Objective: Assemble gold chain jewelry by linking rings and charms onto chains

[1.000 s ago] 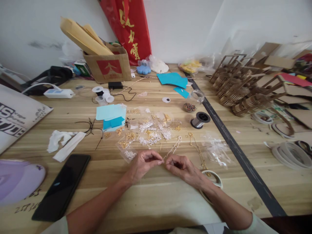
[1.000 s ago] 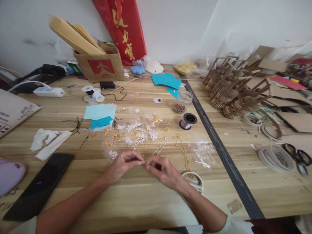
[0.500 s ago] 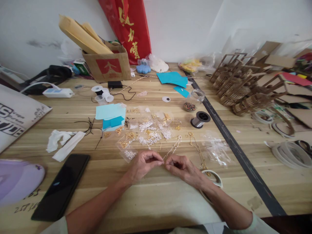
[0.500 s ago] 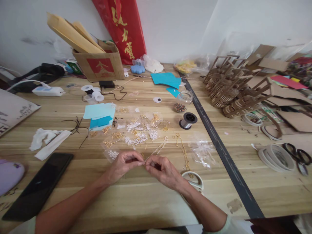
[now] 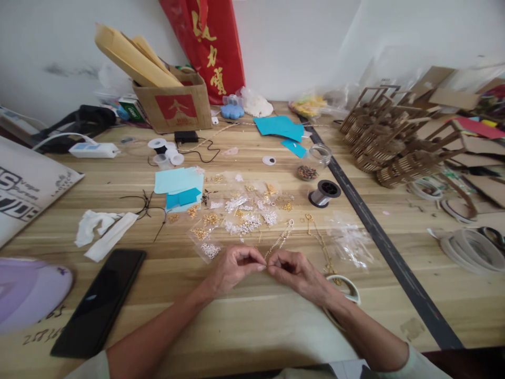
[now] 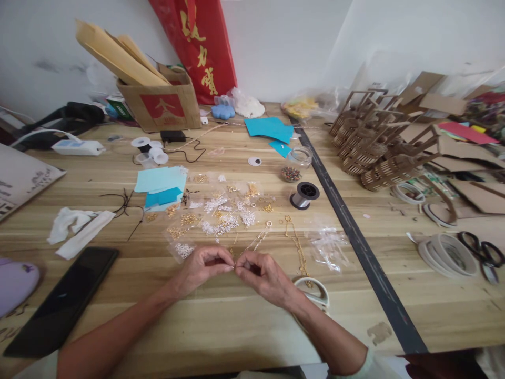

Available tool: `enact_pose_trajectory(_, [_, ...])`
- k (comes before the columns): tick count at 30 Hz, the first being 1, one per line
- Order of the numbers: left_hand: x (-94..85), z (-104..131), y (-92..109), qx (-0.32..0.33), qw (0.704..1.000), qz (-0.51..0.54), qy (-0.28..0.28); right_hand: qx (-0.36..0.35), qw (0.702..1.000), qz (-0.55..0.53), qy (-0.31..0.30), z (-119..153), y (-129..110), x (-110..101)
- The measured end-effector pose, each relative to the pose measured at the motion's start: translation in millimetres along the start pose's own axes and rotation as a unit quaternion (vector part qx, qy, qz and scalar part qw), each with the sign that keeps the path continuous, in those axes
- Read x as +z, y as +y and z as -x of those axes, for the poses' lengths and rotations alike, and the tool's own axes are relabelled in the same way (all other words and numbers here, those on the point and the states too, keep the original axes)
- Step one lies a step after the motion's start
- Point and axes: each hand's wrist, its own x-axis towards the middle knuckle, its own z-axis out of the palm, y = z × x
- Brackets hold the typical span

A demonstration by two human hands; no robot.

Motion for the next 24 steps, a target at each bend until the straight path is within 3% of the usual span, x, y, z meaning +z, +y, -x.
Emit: enact_pose_trajectory(24, [0.9, -2.4, 4.0, -0.024, 0.997, 0.055, 0.045, 0.001, 1.000, -0.002, -0.010, -0.7, 1.9, -1.4])
